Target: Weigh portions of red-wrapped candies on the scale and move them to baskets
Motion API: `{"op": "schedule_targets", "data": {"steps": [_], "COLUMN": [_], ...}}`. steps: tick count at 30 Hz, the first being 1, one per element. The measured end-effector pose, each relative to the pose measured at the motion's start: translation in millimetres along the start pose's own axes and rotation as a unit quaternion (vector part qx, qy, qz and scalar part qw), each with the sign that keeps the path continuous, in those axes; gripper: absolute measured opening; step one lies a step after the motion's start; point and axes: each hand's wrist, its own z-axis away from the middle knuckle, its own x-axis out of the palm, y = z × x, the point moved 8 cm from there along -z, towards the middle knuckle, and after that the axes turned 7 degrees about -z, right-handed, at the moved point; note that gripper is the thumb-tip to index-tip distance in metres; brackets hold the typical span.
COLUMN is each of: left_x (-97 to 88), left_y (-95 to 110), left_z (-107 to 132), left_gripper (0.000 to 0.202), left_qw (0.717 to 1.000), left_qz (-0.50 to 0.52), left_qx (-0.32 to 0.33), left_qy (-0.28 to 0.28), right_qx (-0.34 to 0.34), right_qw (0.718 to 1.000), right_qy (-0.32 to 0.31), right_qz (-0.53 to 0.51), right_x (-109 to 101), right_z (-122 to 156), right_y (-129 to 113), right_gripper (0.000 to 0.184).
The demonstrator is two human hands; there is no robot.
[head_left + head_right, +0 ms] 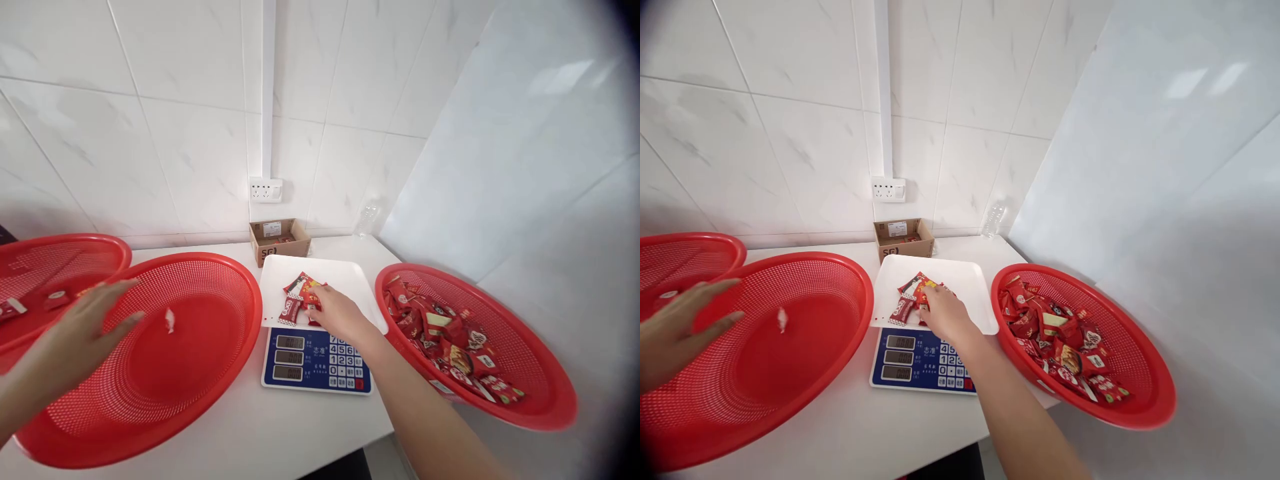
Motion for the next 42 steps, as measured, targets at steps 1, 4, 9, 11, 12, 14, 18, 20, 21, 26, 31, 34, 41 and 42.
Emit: {"op": "schedule_targets", "data": {"steps": [1, 4, 9, 11, 12, 14, 18, 20, 21, 26, 31, 34, 41, 42], "left_x": [-0.1, 9.1, 26.5, 34.4, 40.1, 53.1, 72.8, 74.9, 73.9, 66.4, 80.5, 87.2, 83.0, 80.0], "left_y": [24, 98, 217, 251, 265, 285, 299, 299, 298, 299, 307, 311, 300, 295], "left_z": [7, 19, 2, -13, -20, -30, -38, -40, -42, -60, -70, -70, -74, -74], "left_gripper": [0.047, 0.045, 0.044, 0.041, 0.043, 0.047, 0.042, 0.04, 0.04, 0.04, 0.038, 0.039, 0.036, 0.035], "left_qw": [0.999, 0.983, 0.936, 0.931, 0.93, 0.93, 0.931, 0.933, 0.935, 0.949, 0.953, 0.953, 0.921, 0.909], "left_qz": [0.038, 0.099, 0.118, 0.111, 0.102, 0.082, 0.051, 0.047, 0.046, 0.042, 0.048, 0.073, 0.237, 0.27], "left_qx": [0.019, 0.082, 0.218, 0.241, 0.247, 0.251, 0.243, 0.24, 0.237, 0.21, 0.181, 0.167, 0.112, 0.102], "left_qy": [-0.024, -0.132, -0.248, -0.249, -0.252, -0.257, -0.266, -0.264, -0.26, -0.232, -0.24, -0.24, -0.287, -0.299], "right_qx": [0.014, 0.024, 0.033, 0.034, 0.035, 0.036, 0.047, 0.049, 0.048, 0.032, 0.036, 0.05, 0.086, 0.09], "right_qw": [1.0, 1.0, 0.999, 0.999, 0.998, 0.997, 0.99, 0.988, 0.988, 0.994, 0.995, 0.993, 0.943, 0.925], "right_qy": [-0.004, 0.007, 0.015, 0.035, 0.047, 0.071, 0.129, 0.148, 0.149, 0.105, 0.096, 0.105, 0.125, 0.12], "right_qz": [0.012, 0.003, 0.018, 0.024, 0.024, 0.021, 0.005, 0.0, -0.002, 0.007, 0.008, -0.029, -0.297, -0.349], "right_x": [2, 4, 4, 1, -2, -8, -28, -34, -36, -22, -11, -12, -17, -16], "right_z": [1, 2, 0, 1, 2, 6, 11, 9, 6, -10, -14, -13, -9, -10], "right_y": [6, 10, 12, 18, 21, 30, 49, 55, 57, 52, 44, 48, 58, 54], "right_gripper": [0.034, 0.04, 0.036, 0.028, 0.025, 0.02, 0.021, 0.021, 0.021, 0.021, 0.018, 0.015, 0.011, 0.013]}}
